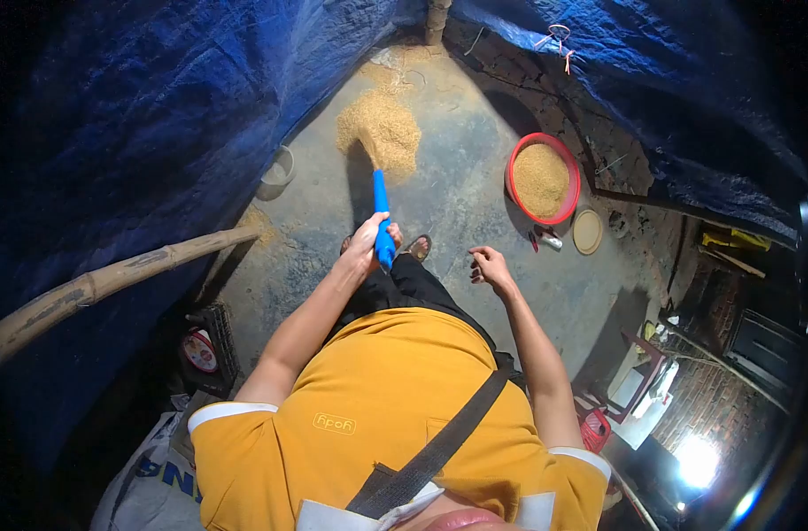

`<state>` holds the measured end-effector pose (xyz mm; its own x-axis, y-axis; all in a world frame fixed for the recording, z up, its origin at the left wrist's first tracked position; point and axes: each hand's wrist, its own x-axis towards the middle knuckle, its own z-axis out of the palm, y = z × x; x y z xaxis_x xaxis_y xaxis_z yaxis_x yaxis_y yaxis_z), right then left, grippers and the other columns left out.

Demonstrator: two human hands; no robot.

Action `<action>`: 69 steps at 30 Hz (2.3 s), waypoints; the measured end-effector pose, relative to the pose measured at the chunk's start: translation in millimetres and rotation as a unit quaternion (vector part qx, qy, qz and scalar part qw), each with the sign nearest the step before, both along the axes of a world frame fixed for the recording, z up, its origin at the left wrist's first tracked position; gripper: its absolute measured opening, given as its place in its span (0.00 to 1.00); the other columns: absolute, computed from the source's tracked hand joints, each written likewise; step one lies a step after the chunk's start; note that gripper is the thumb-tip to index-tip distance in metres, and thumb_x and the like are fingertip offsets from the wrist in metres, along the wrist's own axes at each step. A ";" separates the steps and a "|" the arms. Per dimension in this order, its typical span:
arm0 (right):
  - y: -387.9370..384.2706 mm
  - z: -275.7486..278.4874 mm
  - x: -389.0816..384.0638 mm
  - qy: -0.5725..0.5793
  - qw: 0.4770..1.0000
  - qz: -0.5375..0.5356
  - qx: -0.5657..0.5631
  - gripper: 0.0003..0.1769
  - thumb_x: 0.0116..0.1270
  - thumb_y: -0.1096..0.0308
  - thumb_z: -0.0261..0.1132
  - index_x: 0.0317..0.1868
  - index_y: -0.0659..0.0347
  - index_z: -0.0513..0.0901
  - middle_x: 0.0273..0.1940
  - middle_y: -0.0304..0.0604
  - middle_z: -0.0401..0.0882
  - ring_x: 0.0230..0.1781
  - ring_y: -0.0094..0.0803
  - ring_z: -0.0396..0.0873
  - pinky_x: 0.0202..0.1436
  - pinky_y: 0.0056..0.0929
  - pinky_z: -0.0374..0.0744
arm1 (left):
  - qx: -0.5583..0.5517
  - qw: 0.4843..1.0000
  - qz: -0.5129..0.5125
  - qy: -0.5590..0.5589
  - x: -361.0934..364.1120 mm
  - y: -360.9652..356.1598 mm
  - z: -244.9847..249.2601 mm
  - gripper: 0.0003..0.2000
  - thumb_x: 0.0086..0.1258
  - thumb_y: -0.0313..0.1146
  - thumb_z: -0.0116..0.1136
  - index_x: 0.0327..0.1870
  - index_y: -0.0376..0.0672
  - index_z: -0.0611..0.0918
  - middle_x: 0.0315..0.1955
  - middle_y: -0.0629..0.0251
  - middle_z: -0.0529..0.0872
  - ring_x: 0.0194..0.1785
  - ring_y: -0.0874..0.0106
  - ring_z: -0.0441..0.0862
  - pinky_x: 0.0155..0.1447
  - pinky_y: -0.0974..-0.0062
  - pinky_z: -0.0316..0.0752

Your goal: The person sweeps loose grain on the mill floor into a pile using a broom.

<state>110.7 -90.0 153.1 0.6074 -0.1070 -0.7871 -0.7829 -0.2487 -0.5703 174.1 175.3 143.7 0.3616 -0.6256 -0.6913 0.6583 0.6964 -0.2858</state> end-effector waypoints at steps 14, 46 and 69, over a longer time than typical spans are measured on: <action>96.1 65.8 2.5 0.028 0.976 -0.062 0.206 0.12 0.60 0.66 0.48 0.43 0.60 0.68 0.23 0.35 0.67 0.20 0.20 0.68 0.21 0.18 0.73 | 0.128 0.949 -0.232 -0.171 -9.6 -6.4 65.0 0.06 0.60 0.34 0.43 0.31 0.41 0.67 0.18 0.67 0.69 0.19 0.77 0.68 0.22 0.80 0.69; 51.9 52.4 -22.3 0.047 0.952 -0.215 0.214 0.11 0.59 0.67 0.47 0.41 0.60 0.70 0.26 0.38 0.68 0.22 0.24 0.70 0.24 0.21 0.73 | -0.048 0.966 -0.223 -0.123 21.9 128.7 17.1 0.13 0.57 0.28 0.42 0.42 0.34 0.64 0.13 0.71 0.63 0.12 0.83 0.60 0.13 0.88 0.59; -41.9 -57.2 -49.9 0.157 0.777 -0.522 0.316 0.06 0.53 0.74 0.51 0.25 0.65 0.62 0.16 0.42 0.63 0.13 0.25 0.63 0.13 0.20 0.65 | 0.302 0.661 -0.491 -0.480 15.7 -77.9 -24.5 0.14 0.60 0.38 0.45 0.39 0.36 0.74 0.24 0.69 0.74 0.25 0.82 0.69 0.28 0.84 0.65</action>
<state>60.8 -131.9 95.9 0.2168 0.0561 -0.9746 -0.4949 0.8669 -0.0603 189.8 97.4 119.2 0.4398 -0.5991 -0.6690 0.5544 -0.4049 0.7271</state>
